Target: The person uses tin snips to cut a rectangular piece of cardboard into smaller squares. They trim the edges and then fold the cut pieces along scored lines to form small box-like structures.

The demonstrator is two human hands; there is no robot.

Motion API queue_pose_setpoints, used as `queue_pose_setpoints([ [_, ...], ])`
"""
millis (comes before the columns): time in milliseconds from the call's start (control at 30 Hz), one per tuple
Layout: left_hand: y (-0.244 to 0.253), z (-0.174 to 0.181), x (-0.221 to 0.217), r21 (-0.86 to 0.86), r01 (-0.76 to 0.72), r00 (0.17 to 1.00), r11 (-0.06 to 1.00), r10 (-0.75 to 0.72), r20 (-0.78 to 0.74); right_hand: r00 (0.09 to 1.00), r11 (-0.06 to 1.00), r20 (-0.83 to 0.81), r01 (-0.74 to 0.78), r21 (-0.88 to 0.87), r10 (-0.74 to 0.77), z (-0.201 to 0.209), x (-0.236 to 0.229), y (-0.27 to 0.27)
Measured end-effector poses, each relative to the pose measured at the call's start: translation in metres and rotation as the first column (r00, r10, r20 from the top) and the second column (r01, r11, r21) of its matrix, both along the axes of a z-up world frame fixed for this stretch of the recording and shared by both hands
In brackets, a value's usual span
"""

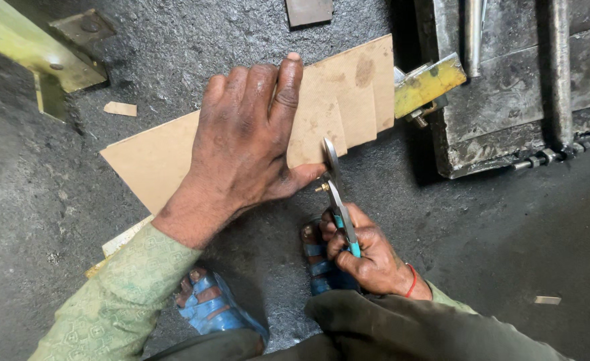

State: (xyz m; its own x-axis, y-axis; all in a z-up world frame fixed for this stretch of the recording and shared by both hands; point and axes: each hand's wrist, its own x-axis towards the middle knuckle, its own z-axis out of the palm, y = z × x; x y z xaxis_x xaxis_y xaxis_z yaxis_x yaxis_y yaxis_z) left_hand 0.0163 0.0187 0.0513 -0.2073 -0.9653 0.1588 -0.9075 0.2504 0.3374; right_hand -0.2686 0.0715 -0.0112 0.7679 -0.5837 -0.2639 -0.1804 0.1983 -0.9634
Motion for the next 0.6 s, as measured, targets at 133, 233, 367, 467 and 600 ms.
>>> queue_pose_setpoints([
  [133, 0.001, 0.000, 0.000, -0.001, 0.003, 1.000, 1.000, -0.003, 0.020, 0.999, 0.997, -0.020, 0.046, 0.060, -0.045, -0.002, 0.000, 0.006],
  [233, 0.001, -0.002, 0.004, -0.034, 0.016, 0.999, 0.999, -0.015, 0.046, 0.998, 0.994, -0.009, 0.070, 0.079, -0.070, -0.007, 0.002, 0.008],
  [367, 0.002, -0.006, 0.005, -0.074, 0.021, 0.997, 0.997, -0.016, 0.077, 0.997, 0.997, -0.027, 0.067, -0.033, -0.068, -0.013, 0.001, 0.008],
  [467, 0.002, -0.009, 0.007, -0.030, 0.021, 0.995, 0.999, -0.018, 0.099, 0.996, 0.989, -0.058, 0.054, -0.137, -0.063, -0.020, 0.001, 0.009],
  [600, 0.003, -0.010, 0.002, -0.073, 0.019, 0.997, 0.997, -0.013, 0.079, 0.986, 0.984, -0.146, 0.052, -0.170, -0.078, -0.022, 0.001, 0.016],
])
